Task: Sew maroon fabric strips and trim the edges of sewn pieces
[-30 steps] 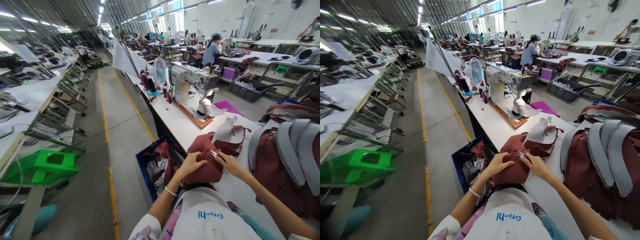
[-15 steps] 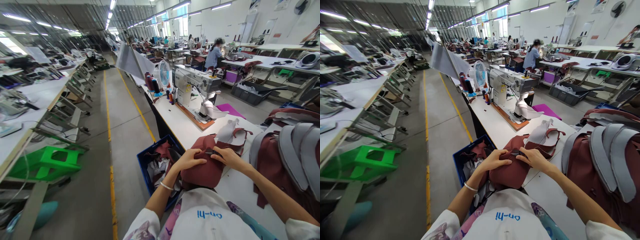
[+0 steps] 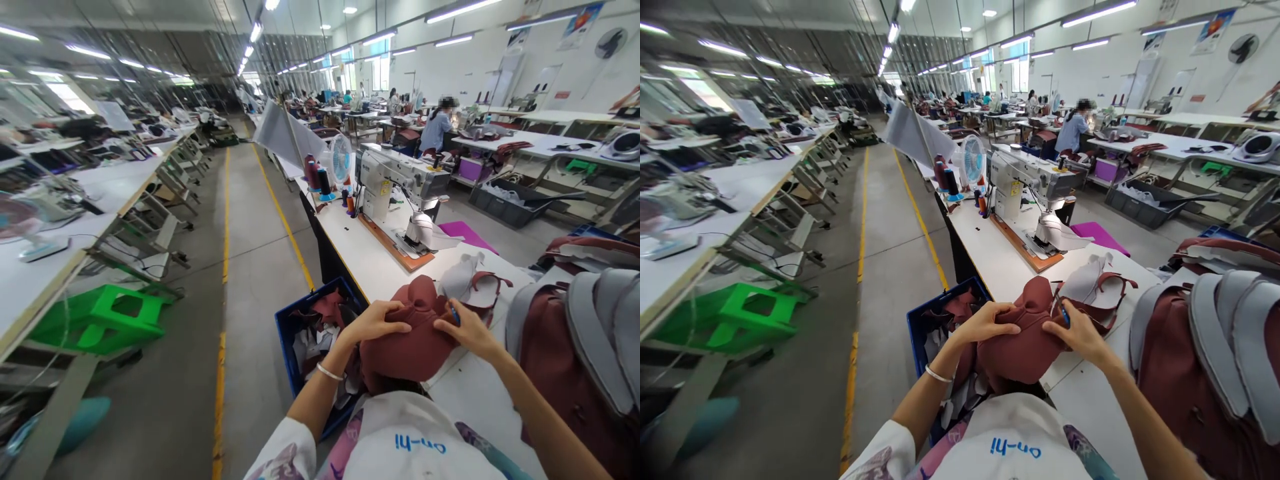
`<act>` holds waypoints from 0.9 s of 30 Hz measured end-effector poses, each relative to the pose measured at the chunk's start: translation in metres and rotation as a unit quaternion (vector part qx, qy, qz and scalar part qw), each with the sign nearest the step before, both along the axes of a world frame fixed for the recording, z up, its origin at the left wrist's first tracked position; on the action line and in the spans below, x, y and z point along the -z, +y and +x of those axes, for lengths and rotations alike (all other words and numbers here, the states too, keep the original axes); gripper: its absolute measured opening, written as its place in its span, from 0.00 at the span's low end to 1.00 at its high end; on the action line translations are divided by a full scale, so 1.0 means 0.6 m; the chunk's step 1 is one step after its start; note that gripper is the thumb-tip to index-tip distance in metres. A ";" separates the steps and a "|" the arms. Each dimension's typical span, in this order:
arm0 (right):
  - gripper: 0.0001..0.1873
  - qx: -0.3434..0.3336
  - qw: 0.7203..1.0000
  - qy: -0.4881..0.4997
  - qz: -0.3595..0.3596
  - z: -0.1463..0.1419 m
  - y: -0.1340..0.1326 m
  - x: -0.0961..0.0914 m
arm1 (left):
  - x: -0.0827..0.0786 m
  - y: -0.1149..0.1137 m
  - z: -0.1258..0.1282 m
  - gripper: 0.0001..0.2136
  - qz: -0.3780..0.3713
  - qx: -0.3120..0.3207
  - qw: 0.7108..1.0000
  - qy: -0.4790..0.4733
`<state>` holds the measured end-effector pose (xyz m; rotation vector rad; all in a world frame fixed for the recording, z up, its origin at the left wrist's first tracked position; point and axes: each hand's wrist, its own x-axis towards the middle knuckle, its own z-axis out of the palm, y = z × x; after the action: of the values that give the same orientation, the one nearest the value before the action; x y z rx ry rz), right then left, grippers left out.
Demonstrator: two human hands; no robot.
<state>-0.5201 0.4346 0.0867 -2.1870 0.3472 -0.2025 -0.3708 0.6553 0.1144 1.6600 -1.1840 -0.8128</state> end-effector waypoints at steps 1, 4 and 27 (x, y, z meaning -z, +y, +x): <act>0.22 -0.011 0.998 -0.015 0.063 0.003 0.010 0.001 | -0.003 0.001 0.003 0.19 -0.008 -0.007 1.000 -0.004; 0.25 0.048 0.972 -0.125 0.195 0.019 0.046 -0.009 | -0.003 0.003 -0.005 0.24 -0.078 -0.083 0.992 -0.050; 0.13 0.054 0.904 -0.315 -0.285 0.058 0.070 -0.075 | 0.036 -0.016 -0.043 0.24 -0.187 -0.435 0.820 0.320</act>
<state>-0.4855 0.4766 0.1318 -2.5033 0.0309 -1.1676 -0.3965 0.6456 0.0926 1.2257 -0.0355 -0.4246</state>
